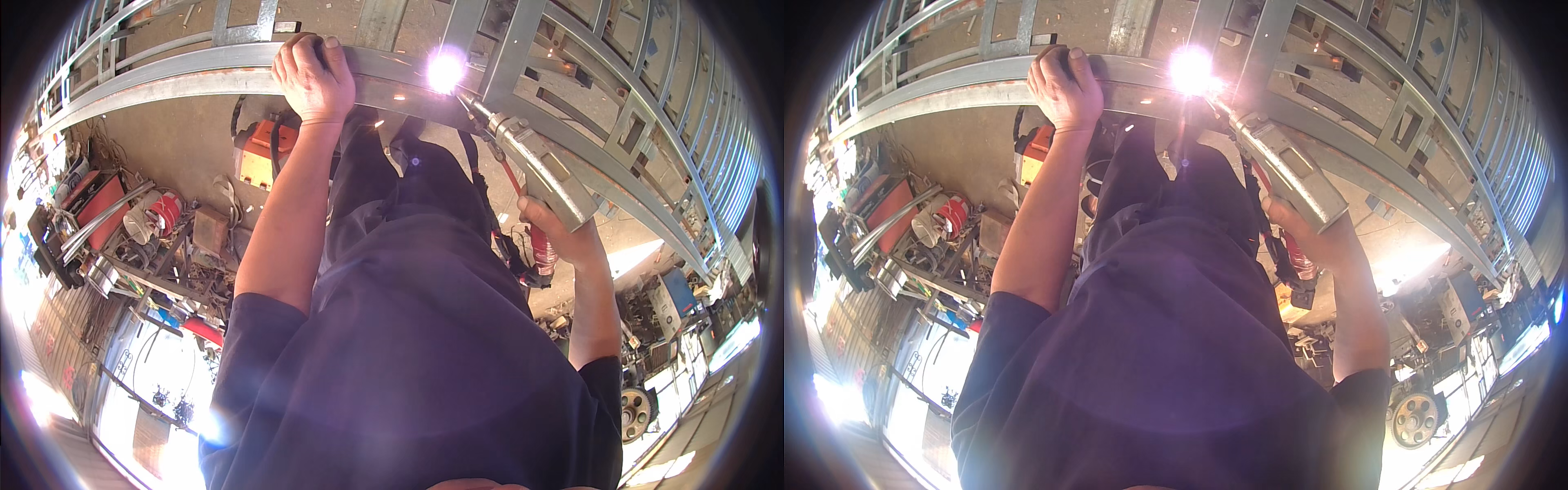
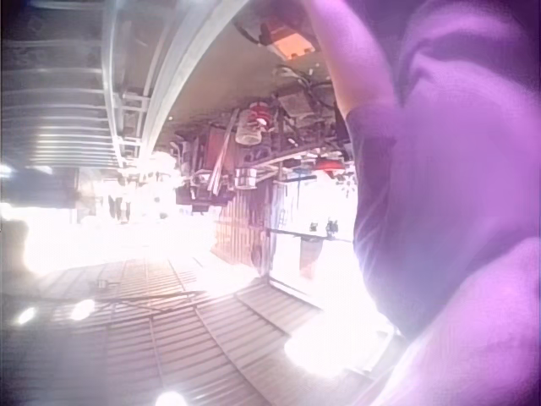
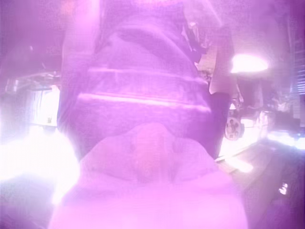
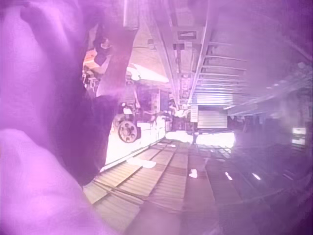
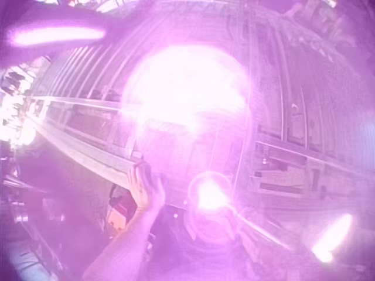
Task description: The person welds a metal frame structure using a handheld welding torch. They move along the frame, applying welds at multiple joints and seams while holding the frame with the other hand. The work continues across different sections of the frame throughout the clip.
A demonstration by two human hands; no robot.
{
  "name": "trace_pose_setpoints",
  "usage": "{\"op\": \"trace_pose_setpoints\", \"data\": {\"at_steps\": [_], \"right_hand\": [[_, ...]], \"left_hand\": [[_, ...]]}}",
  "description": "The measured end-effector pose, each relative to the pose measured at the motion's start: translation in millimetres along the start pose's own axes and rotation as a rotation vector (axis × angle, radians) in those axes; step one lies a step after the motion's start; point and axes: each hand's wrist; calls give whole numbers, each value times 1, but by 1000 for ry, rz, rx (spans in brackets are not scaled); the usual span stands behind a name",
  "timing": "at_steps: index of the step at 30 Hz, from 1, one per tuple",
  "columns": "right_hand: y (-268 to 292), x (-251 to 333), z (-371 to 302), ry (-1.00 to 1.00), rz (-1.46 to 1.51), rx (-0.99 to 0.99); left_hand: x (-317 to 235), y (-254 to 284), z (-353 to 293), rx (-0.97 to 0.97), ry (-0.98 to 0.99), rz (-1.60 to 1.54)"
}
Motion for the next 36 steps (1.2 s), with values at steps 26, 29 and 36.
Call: {"op": "trace_pose_setpoints", "data": {"at_steps": [26, 29, 36], "right_hand": [[-36, 2, -10, 89, 5, -61], [-41, 5, -8, 73, 4, -62], [-60, 19, -14, 13, 9, -142]], "left_hand": [[-3, 5, 4, 6, -24, 13], [-3, 5, 5, 3, -28, 2], [-1, 3, 3, 23, -4, -25]]}}
Point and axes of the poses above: each hand's wrist, its own z-axis towards the middle knuckle, its own y-axis out of the back of the hand, x = y × z, and after that the axes turned 7 degrees about -y, right-handed
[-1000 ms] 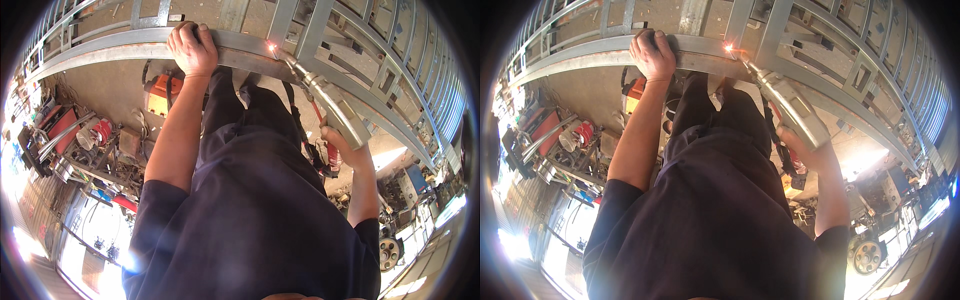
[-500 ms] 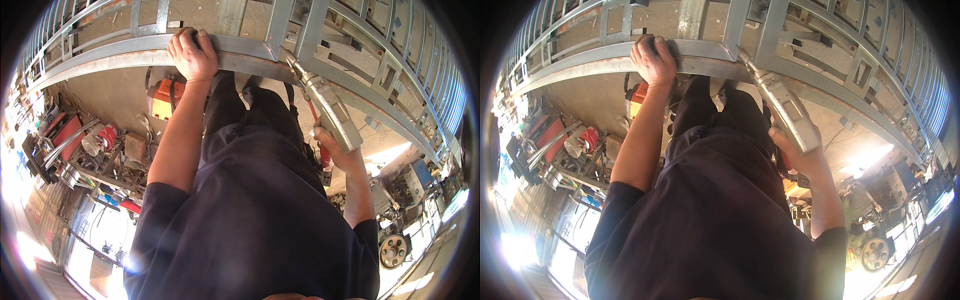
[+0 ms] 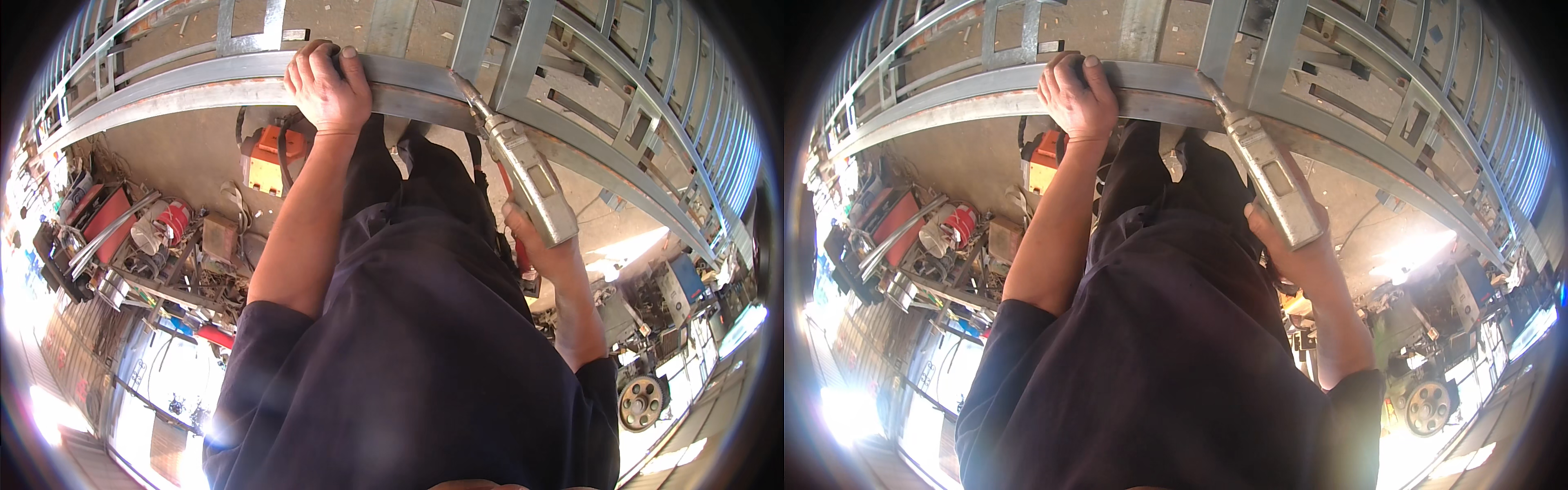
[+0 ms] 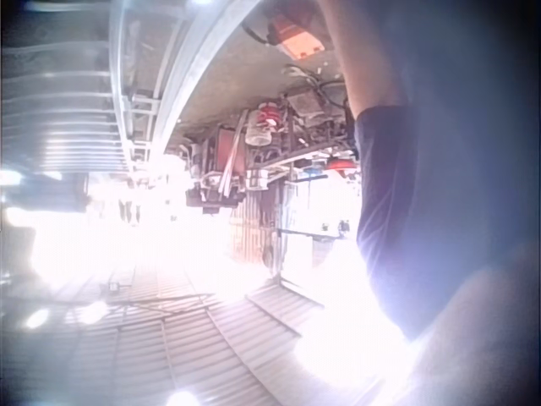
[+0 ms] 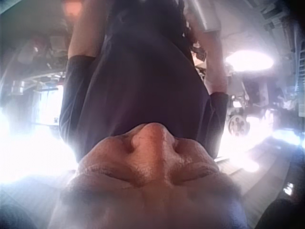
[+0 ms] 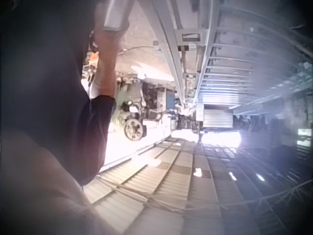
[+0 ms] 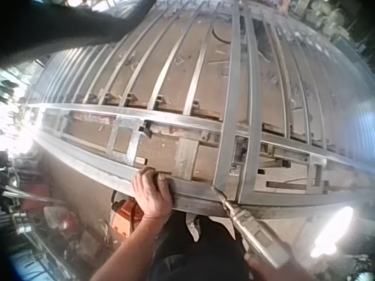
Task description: The person welds a metal frame structure using a handheld welding torch. They move along the frame, applying welds at multiple joints and seams while holding the frame with the other hand. The work continues across different sections of the frame throughout the clip.
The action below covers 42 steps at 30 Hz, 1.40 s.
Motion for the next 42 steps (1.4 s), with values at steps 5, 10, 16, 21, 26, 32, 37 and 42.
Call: {"op": "trace_pose_setpoints", "data": {"at_steps": [5, 10, 16, 21, 26, 32, 37, 42], "right_hand": [[-20, 22, -11, 41, -16, -50], [-33, 28, -16, 35, -3, -74], [-39, 33, -18, 61, -40, -116], [-39, 39, -23, -83, -9, -84], [-37, 35, -29, -49, 7, -105], [-31, 22, -37, 141, 24, -175], [-36, 18, -29, 267, 102, -291], [-36, 9, -22, 262, 124, -332]], "left_hand": [[-1, 1, 0, -1, 6, -20], [-1, 1, 1, 6, -2, -42], [-3, 2, 2, -6, -10, -49], [-2, 2, 0, 4, -6, -53], [-3, 5, 2, 34, 5, -27], [-5, 10, 5, 128, 49, -30], [-3, 12, 7, 191, 43, -28], [-4, 13, 9, 263, 38, -63]]}}
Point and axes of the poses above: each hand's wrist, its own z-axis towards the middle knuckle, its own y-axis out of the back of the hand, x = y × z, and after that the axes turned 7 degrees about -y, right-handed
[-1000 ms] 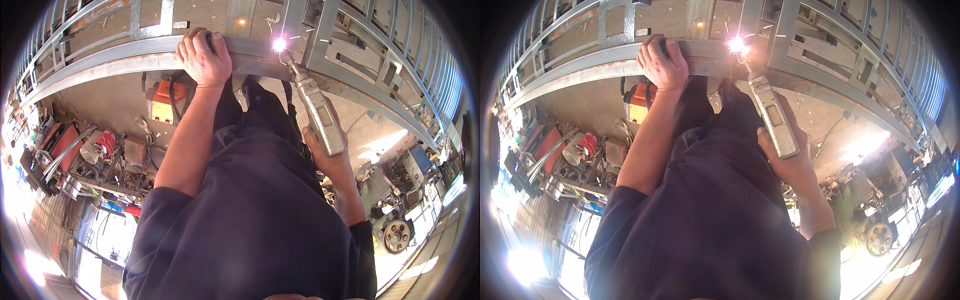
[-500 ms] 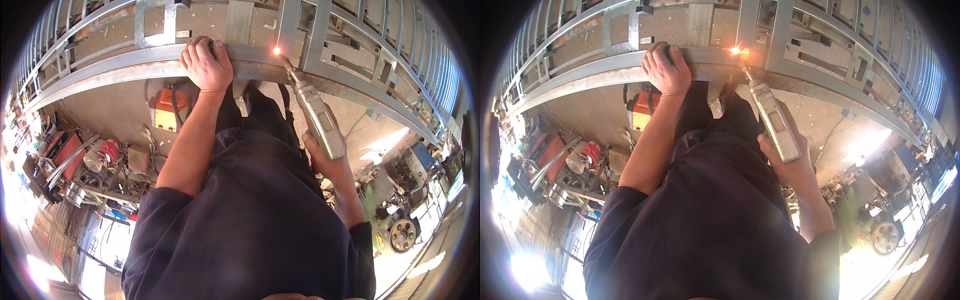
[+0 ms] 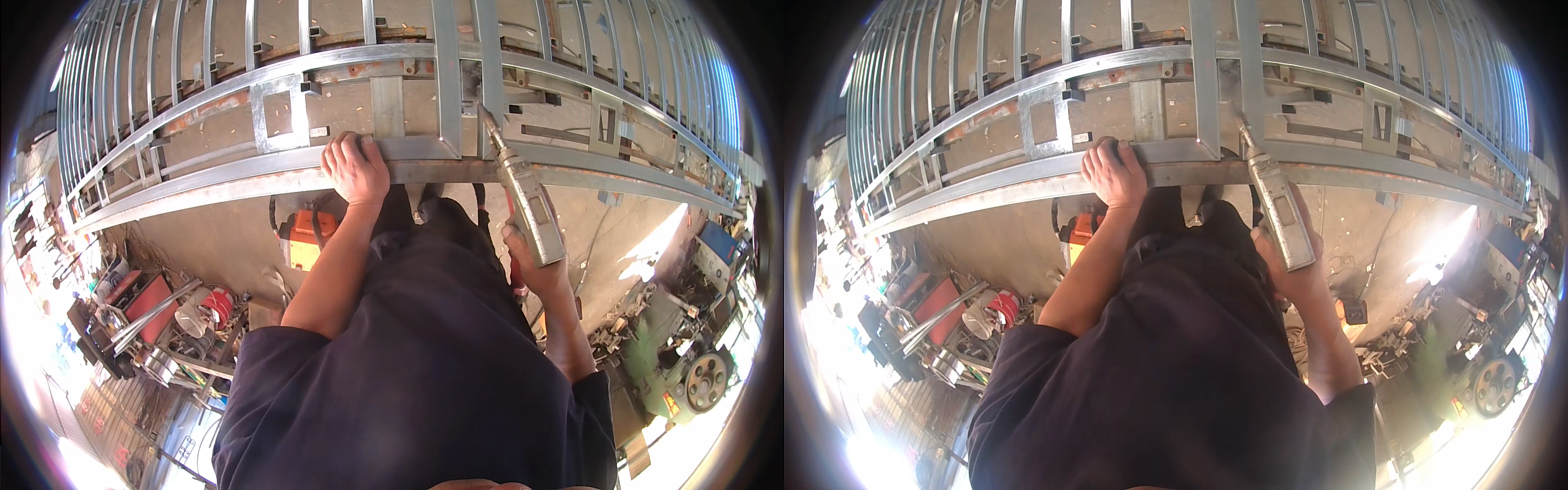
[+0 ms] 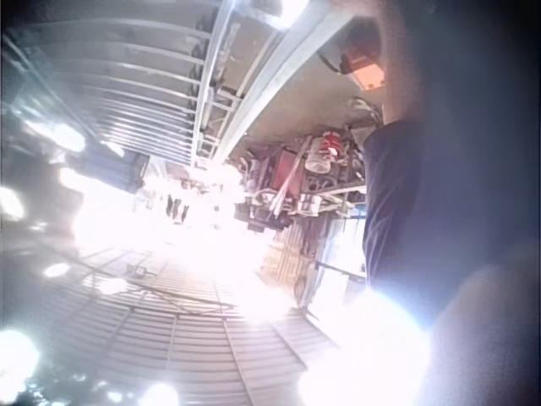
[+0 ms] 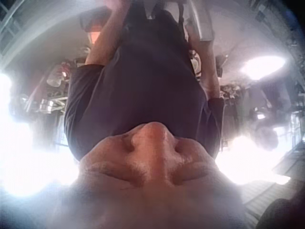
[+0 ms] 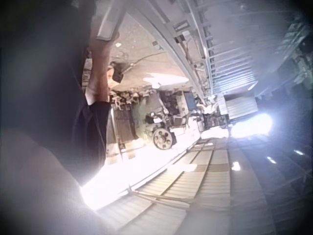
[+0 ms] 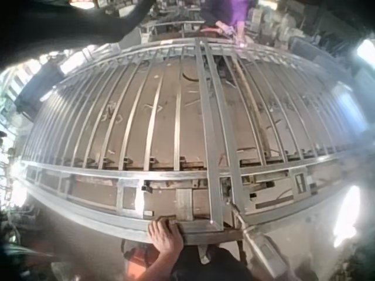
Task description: The person welds a metal frame structure using a handheld welding torch. They move along the frame, applying welds at multiple joints and seams while holding the frame with the other hand. The work continues across different sections of the frame throughout the clip.
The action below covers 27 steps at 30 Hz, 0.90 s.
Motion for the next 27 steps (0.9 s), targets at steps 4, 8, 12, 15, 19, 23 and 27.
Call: {"op": "trace_pose_setpoints", "data": {"at_steps": [4, 8, 12, 15, 19, 23, 27], "right_hand": [[-5, 4, 4, -19, -10, -61], [-12, 20, 2, -13, 49, -125], [-19, 17, -9, -22, 177, -172], [-22, 13, -14, 28, 127, -200], [-28, 16, -20, -8, 295, -254], [-24, 7, -15, -21, 382, -248], [-18, -9, -6, 11, 430, -258]], "left_hand": [[3, 7, 1, 86, -33, -48], [10, 19, 5, 165, -84, -205], [3, 28, 21, 338, -119, -204], [-24, 22, 61, 396, -199, -477], [-79, -1, 136, 384, -472, -379], [-117, -54, 187, 278, -808, -17], [-127, -80, 210, 506, -738, 107]]}}
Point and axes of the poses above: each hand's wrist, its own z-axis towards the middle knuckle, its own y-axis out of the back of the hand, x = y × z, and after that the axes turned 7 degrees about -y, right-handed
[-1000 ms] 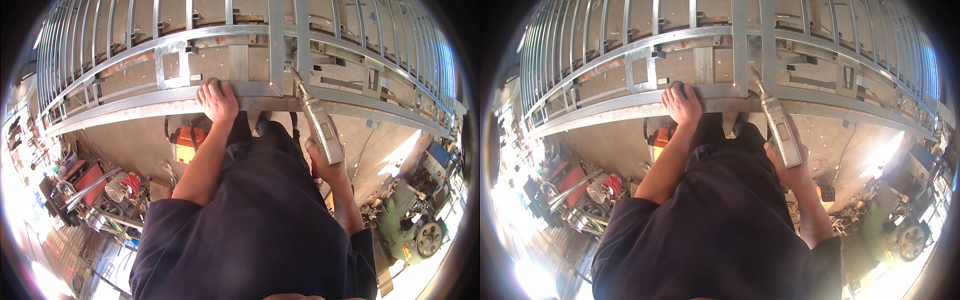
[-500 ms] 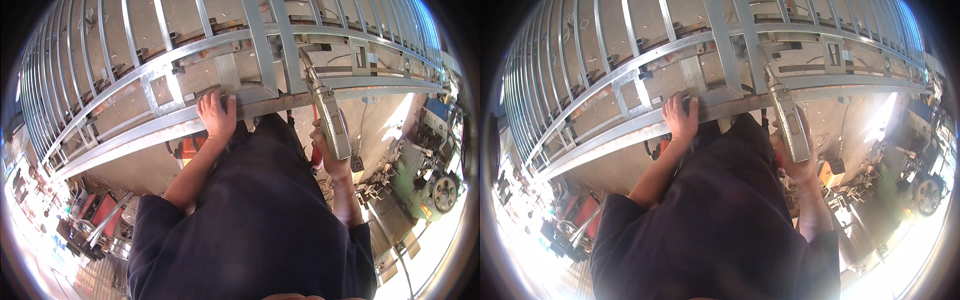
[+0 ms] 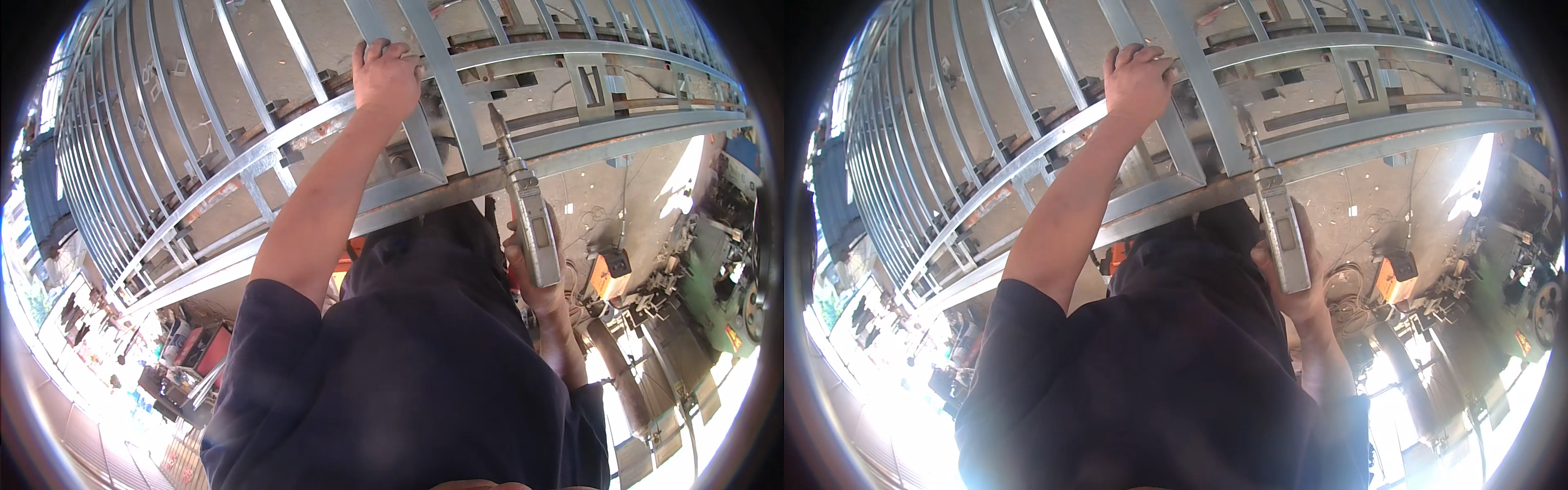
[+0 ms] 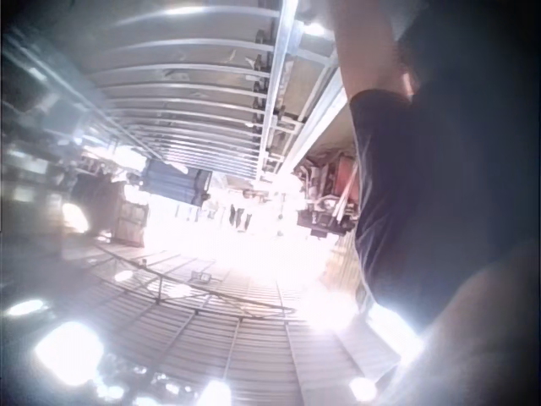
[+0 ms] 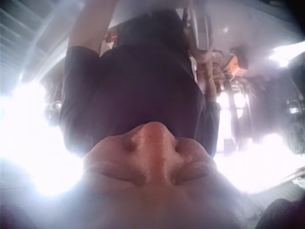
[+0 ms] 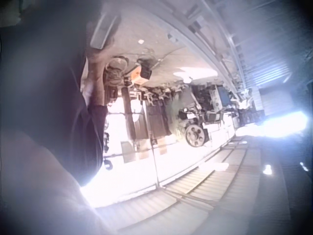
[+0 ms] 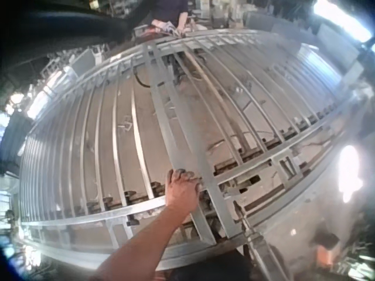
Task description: The person welds a metal frame structure using a handheld welding torch. They move along the frame, applying welds at multiple joints and seams while holding the frame with the other hand. The work continues across different sections of the frame throughout the clip.
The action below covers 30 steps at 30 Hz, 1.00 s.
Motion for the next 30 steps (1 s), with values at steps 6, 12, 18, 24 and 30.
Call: {"op": "trace_pose_setpoints", "data": {"at_steps": [6, 12, 18, 24, 30], "right_hand": [[24, -4, 29, -54, -77, 89], [21, 17, 66, 25, -88, 119], [5, 38, 95, -29, -148, 131], [-10, 33, 108, -121, -99, 123], [-15, 42, 122, -180, -171, 122]], "left_hand": [[9, 3, 17, 187, 45, -18], [13, 9, 27, 234, 36, -1], [13, 12, 25, 252, 81, -29], [19, 8, 19, 193, 43, -44], [25, 5, 19, 154, 80, -27]]}}
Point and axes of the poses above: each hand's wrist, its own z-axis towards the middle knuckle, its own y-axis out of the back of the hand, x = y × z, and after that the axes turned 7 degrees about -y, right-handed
